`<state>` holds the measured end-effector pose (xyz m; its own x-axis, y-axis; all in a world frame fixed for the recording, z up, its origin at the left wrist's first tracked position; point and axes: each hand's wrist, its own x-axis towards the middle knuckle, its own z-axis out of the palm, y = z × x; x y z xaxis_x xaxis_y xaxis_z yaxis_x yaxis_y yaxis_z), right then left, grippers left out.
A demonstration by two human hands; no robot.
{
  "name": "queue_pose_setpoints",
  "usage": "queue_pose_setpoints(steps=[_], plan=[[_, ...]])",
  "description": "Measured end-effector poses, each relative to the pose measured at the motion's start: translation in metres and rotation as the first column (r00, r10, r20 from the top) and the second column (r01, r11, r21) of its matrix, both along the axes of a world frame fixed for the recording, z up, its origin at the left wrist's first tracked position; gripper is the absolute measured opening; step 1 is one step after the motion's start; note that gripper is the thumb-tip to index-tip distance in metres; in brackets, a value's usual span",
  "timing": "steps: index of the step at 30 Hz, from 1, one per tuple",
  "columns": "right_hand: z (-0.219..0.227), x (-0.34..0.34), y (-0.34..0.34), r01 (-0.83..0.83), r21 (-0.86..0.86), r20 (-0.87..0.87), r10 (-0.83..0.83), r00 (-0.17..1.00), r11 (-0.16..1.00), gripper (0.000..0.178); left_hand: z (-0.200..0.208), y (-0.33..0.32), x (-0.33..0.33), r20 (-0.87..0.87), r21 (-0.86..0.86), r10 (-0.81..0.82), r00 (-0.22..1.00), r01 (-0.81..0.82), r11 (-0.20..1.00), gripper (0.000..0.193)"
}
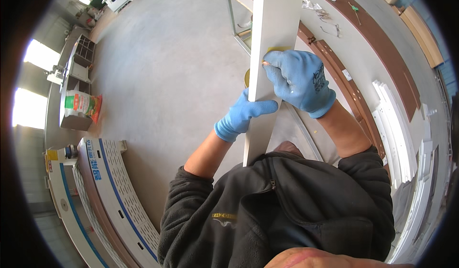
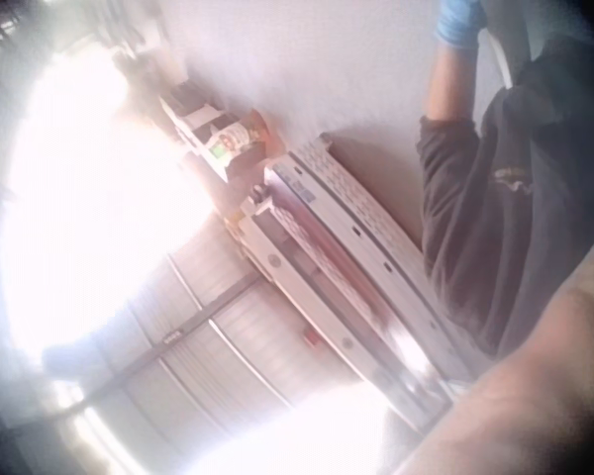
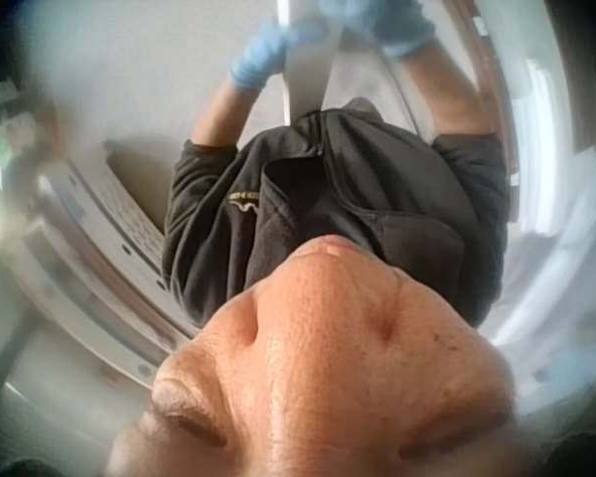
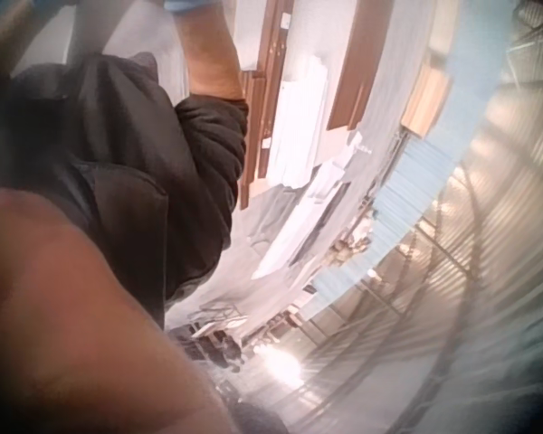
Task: The person handles white and brown flat-pack panels, wipes them with a cloth, and uses a utility knife to trim edges. They stack and align panels on a workbench, then place them on the floor in a workshop setting.
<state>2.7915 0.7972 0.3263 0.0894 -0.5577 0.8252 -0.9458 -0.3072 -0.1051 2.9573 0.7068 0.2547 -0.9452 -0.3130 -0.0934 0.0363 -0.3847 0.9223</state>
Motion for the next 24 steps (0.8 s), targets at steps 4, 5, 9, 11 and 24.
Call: queue_pose_setpoints(steps=[4, 5, 9, 11, 24], plan=[[-0.011, 0.000, -0.045, -0.026, -0.033, -0.034, 0.025, 0.999, 0.999, 0.014, -0.006, -0.031, 0.004, 0.023, 0.001, 0.052, 0.998, -0.052, 0.999, 0.048], [-0.014, -0.003, -0.056, -0.054, -0.054, -0.044, 0.052, 0.998, 0.997, 0.014, -0.008, -0.041, 0.004, 0.042, 0.012, 0.058, 0.997, -0.058, 0.998, 0.048], [-0.026, -0.019, -0.107, -0.095, -0.067, 0.029, 0.098, 0.995, 0.993, 0.015, -0.010, -0.082, -0.004, 0.057, 0.023, 0.097, 0.994, -0.098, 0.995, 0.045], [-0.030, -0.029, -0.138, -0.101, -0.106, 0.077, 0.109, 0.991, 0.989, 0.015, -0.010, -0.104, -0.012, 0.047, 0.003, 0.150, 0.988, -0.150, 0.989, 0.044], [-0.022, -0.061, -0.275, -0.199, 0.129, 0.215, 0.168, 0.962, 0.972, 0.009, -0.010, -0.224, -0.047, 0.096, -0.115, 0.391, 0.916, -0.380, 0.918, 0.049]])
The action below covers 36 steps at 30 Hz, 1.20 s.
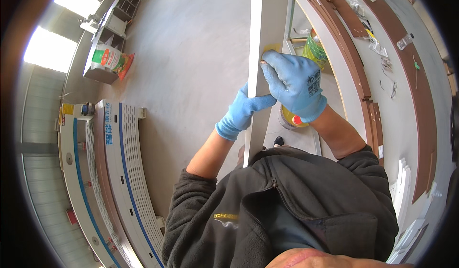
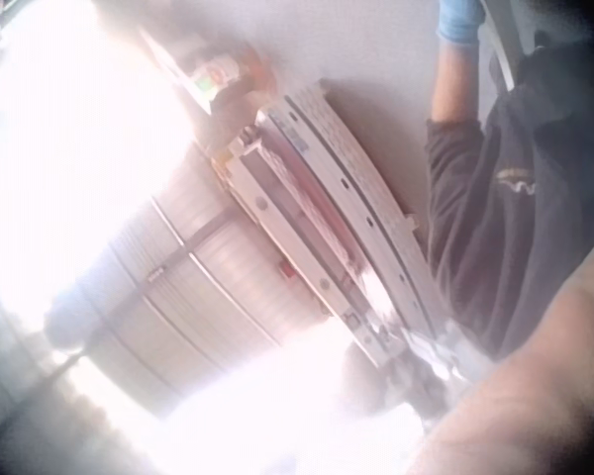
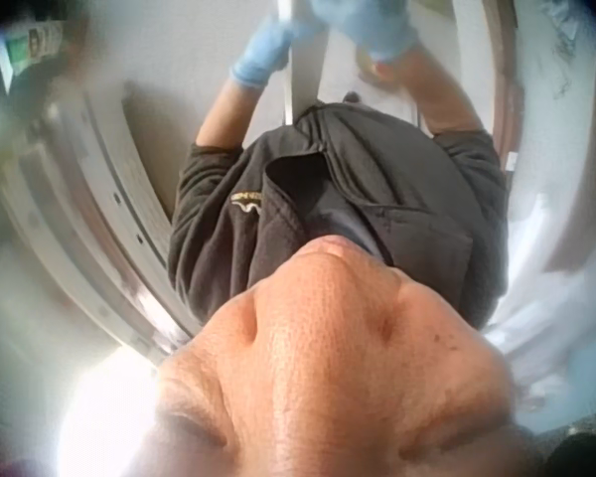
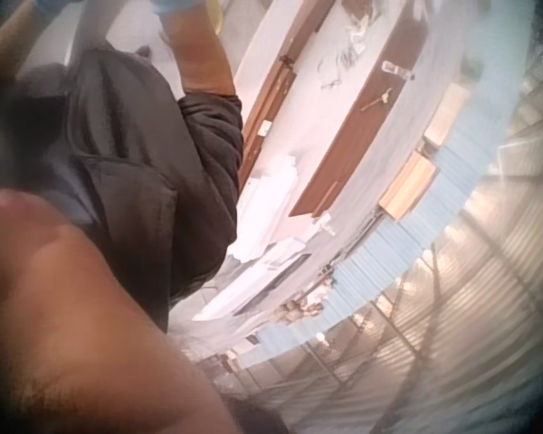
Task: The person handles white and brown flat-pack panels, wipes them with a cloth, and uses a utility knife to trim edges. They stack and align panels on a workbench, then place them on the floor in a workshop setting.
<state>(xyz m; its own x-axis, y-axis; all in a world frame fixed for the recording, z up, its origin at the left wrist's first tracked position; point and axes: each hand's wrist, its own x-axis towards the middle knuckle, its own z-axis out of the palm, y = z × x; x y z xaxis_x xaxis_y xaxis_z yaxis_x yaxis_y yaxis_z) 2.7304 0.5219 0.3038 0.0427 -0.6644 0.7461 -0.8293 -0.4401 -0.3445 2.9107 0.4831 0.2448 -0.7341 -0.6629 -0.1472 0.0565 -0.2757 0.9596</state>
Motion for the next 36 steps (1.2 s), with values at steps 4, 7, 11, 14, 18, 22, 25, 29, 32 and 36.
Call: queue_pose_setpoints(steps=[4, 7, 11, 14, 18, 22, 25, 29, 32, 36], plan=[[0.005, 0.001, -0.036, 0.029, 0.029, -0.048, -0.028, 0.998, 0.999, 0.009, -0.003, -0.030, -0.003, -0.014, 0.017, 0.061, 0.998, -0.061, 0.998, 0.050], [0.006, 0.005, -0.065, 0.062, 0.046, -0.125, -0.055, 0.991, 0.997, 0.011, -0.003, -0.061, 0.000, -0.020, -0.032, 0.050, 0.999, -0.051, 0.998, 0.050], [0.003, 0.013, -0.125, 0.019, -0.017, -0.114, -0.021, 0.993, 1.000, 0.014, -0.007, -0.120, 0.010, -0.049, 0.011, 0.031, 0.998, -0.030, 0.999, 0.048], [0.002, 0.022, -0.180, -0.086, -0.093, -0.025, 0.085, 0.996, 0.992, 0.013, -0.009, -0.171, 0.024, -0.042, 0.026, 0.006, 0.999, -0.005, 1.000, 0.046], [0.001, 0.036, -0.247, -0.141, -0.033, 0.151, 0.145, 0.978, 0.989, 0.009, -0.006, -0.243, 0.041, -0.085, 0.061, -0.059, 0.995, 0.064, 0.996, 0.048], [-0.003, 0.042, -0.299, -0.191, 0.095, 0.264, 0.160, 0.951, 0.977, 0.010, -0.007, -0.300, 0.052, -0.094, 0.070, -0.092, 0.991, 0.099, 0.993, 0.052], [-0.009, 0.042, -0.331, -0.198, 0.167, 0.343, 0.132, 0.930, 0.966, 0.010, -0.014, -0.336, 0.053, -0.081, 0.110, -0.108, 0.991, 0.116, 0.987, 0.054], [-0.024, 0.045, -0.371, -0.196, 0.182, 0.516, 0.075, 0.853, 0.964, 0.011, -0.023, -0.382, 0.045, -0.049, 0.146, -0.096, 0.994, 0.102, 0.984, 0.058], [-0.034, 0.030, -0.405, -0.181, 0.205, 0.522, 0.049, 0.852, 0.962, 0.015, -0.031, -0.414, 0.028, -0.003, 0.154, -0.094, 0.996, 0.093, 0.984, 0.059], [-0.045, -0.012, -0.461, -0.261, 0.232, 0.582, 0.081, 0.809, 0.937, 0.015, -0.034, -0.464, -0.006, 0.053, 0.095, -0.105, 0.993, 0.100, 0.991, 0.058]])
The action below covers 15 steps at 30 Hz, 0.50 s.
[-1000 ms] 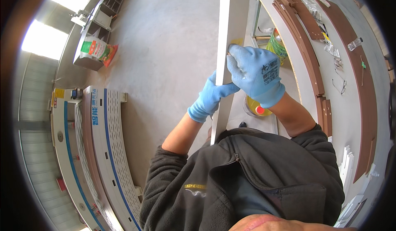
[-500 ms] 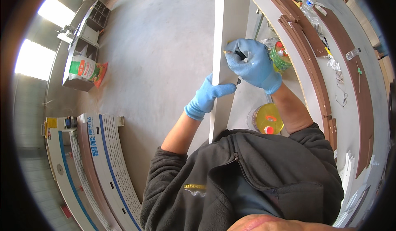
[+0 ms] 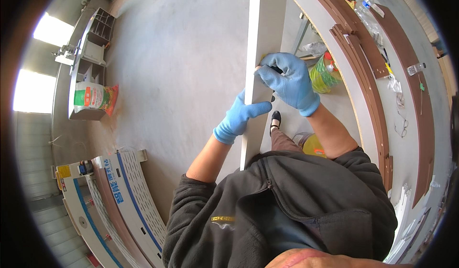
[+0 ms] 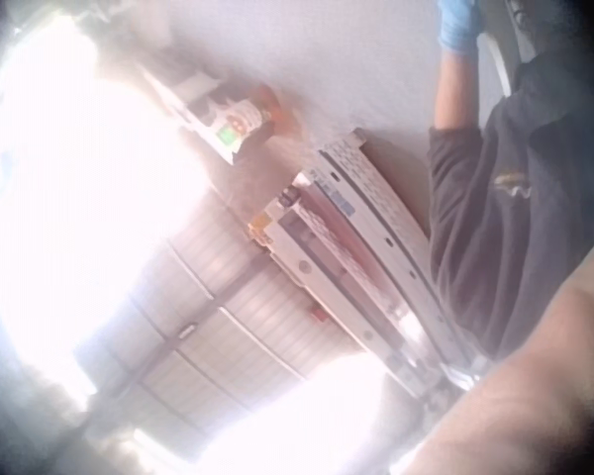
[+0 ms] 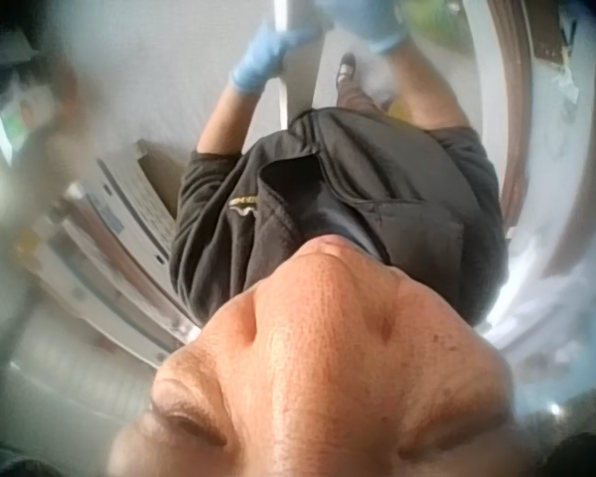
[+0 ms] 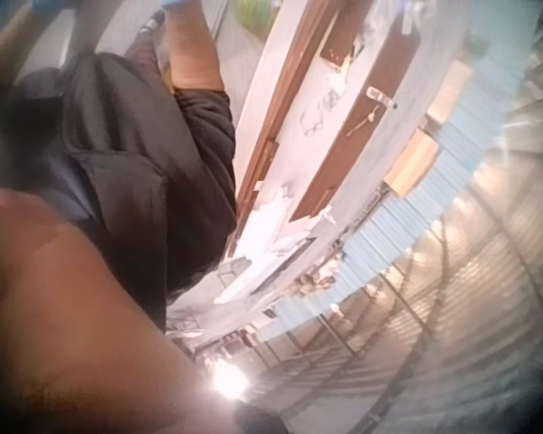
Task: The person handles white and brown flat-pack panels, wipes them with a cloth, and uses a utility knife to trim edges. They stack and align panels on a workbench, then place them on the floor in a workshop setting.
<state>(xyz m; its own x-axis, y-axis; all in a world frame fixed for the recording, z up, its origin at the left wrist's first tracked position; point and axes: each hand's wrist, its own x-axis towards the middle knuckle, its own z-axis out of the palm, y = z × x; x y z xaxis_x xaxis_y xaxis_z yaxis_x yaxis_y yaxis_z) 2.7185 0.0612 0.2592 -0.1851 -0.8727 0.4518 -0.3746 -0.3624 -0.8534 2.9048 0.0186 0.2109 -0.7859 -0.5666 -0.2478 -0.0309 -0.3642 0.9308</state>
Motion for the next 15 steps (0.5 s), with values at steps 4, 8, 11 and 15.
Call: queue_pose_setpoints(steps=[4, 8, 11, 15], plan=[[-0.004, -0.054, -0.056, 0.041, -0.325, -0.260, -0.131, 0.957, 0.945, 0.012, 0.004, -0.060, -0.046, 0.005, -0.051, -0.069, 0.998, 0.069, 0.996, 0.055], [0.000, -0.099, -0.114, 0.048, -0.361, -0.287, -0.160, 0.944, 0.931, 0.009, 0.017, -0.116, -0.088, 0.034, -0.042, -0.079, 0.996, 0.081, 0.996, 0.054], [0.001, -0.127, -0.162, 0.018, -0.381, -0.222, -0.111, 0.969, 0.925, 0.006, 0.021, -0.159, -0.115, 0.017, -0.019, -0.061, 0.998, 0.061, 0.998, 0.054], [-0.006, -0.146, -0.214, -0.039, -0.199, -0.063, 0.027, 0.998, 0.979, 0.005, 0.015, -0.209, -0.130, -0.023, 0.009, -0.056, 0.998, 0.056, 0.998, 0.058]])
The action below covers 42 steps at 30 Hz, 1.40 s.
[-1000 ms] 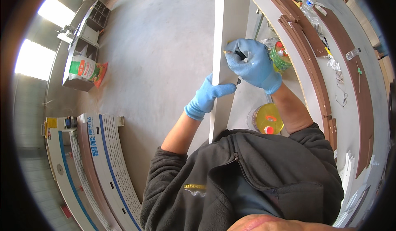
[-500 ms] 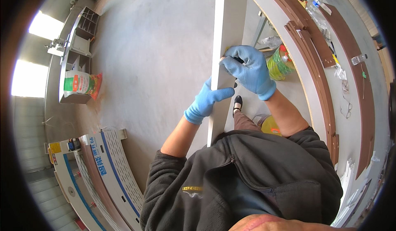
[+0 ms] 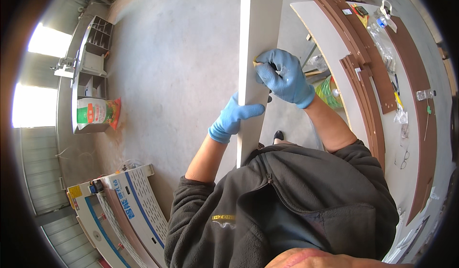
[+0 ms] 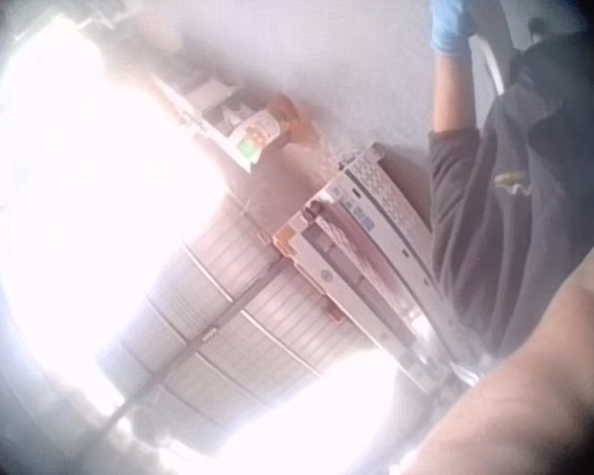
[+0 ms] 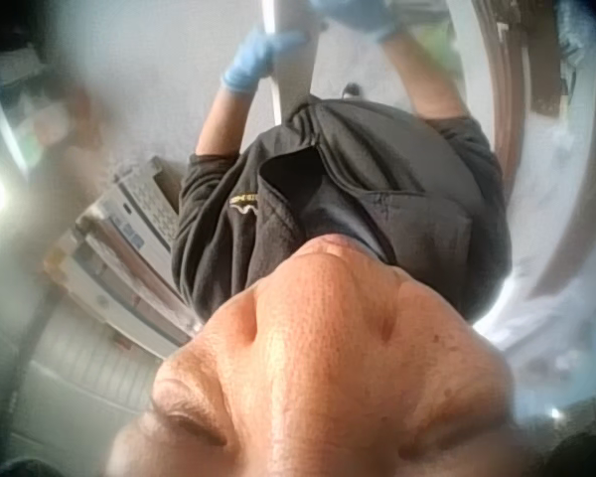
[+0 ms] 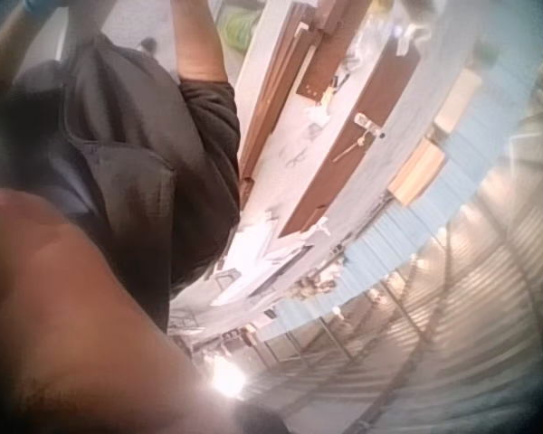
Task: The person handles white and brown flat-pack panels, wipes them with a cloth, and uses a utility knife to trim edges. They stack and align panels on a workbench, then place them on the floor in a workshop setting.
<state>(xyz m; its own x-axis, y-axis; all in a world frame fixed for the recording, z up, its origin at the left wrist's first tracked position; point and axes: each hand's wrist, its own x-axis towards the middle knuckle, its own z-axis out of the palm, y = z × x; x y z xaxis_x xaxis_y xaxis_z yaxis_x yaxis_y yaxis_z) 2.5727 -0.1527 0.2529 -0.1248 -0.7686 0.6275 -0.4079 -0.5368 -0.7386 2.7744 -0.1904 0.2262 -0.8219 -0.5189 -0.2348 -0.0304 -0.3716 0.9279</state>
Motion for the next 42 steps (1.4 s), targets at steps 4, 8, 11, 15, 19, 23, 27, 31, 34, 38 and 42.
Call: queue_pose_setpoints(steps=[4, 8, 11, 15, 19, 23, 27, 31, 34, 38, 42], plan=[[-0.009, -0.007, -0.058, -0.065, 0.090, 0.109, 0.055, 0.993, 0.994, 0.007, -0.008, -0.061, -0.007, -0.037, 0.010, -0.004, 0.999, 0.004, 1.000, 0.065], [-0.015, -0.005, -0.132, -0.083, 0.106, 0.201, 0.060, 0.978, 0.991, 0.009, -0.016, -0.142, -0.006, -0.084, 0.032, -0.037, 0.996, 0.040, 0.999, 0.069], [-0.012, 0.000, -0.191, -0.080, 0.074, 0.260, 0.058, 0.964, 0.994, 0.009, -0.013, -0.210, -0.005, -0.109, 0.035, -0.074, 0.991, 0.078, 0.996, 0.071], [-0.006, -0.005, -0.263, -0.038, 0.121, 0.338, -0.005, 0.941, 0.992, 0.011, -0.006, -0.295, -0.014, -0.186, 0.019, -0.142, 0.972, 0.148, 0.989, 0.074], [-0.008, -0.022, -0.305, 0.038, 0.147, 0.306, -0.082, 0.948, 0.988, 0.014, -0.013, -0.353, -0.038, -0.137, 0.094, -0.194, 0.971, 0.208, 0.974, 0.075], [-0.009, -0.055, -0.343, 0.135, 0.126, 0.195, -0.158, 0.968, 0.983, 0.019, -0.021, -0.409, -0.076, -0.096, 0.072, -0.269, 0.958, 0.277, 0.958, 0.070], [-0.013, -0.095, -0.389, 0.332, 0.103, -0.015, -0.333, 0.943, 0.937, 0.025, -0.029, -0.464, -0.125, -0.030, -0.014, -0.316, 0.948, 0.315, 0.949, 0.060], [-0.017, -0.154, -0.449, 0.478, 0.048, -0.045, -0.477, 0.878, 0.877, 0.017, -0.027, -0.516, -0.181, 0.024, -0.064, -0.315, 0.949, 0.316, 0.947, 0.053], [-0.012, -0.201, -0.489, 0.466, -0.093, -0.092, -0.474, 0.876, 0.880, 0.013, -0.021, -0.558, -0.223, 0.008, -0.031, -0.316, 0.949, 0.316, 0.948, 0.053], [-0.015, -0.249, -0.533, 0.409, -0.035, -0.027, -0.410, 0.912, 0.912, 0.011, -0.023, -0.606, -0.261, -0.013, 0.032, -0.350, 0.937, 0.351, 0.936, 0.068], [-0.031, -0.283, -0.576, 0.224, 0.148, 0.415, -0.266, 0.870, 0.963, 0.010, -0.033, -0.655, -0.301, -0.149, 0.104, -0.357, 0.922, 0.373, 0.922, 0.085]])
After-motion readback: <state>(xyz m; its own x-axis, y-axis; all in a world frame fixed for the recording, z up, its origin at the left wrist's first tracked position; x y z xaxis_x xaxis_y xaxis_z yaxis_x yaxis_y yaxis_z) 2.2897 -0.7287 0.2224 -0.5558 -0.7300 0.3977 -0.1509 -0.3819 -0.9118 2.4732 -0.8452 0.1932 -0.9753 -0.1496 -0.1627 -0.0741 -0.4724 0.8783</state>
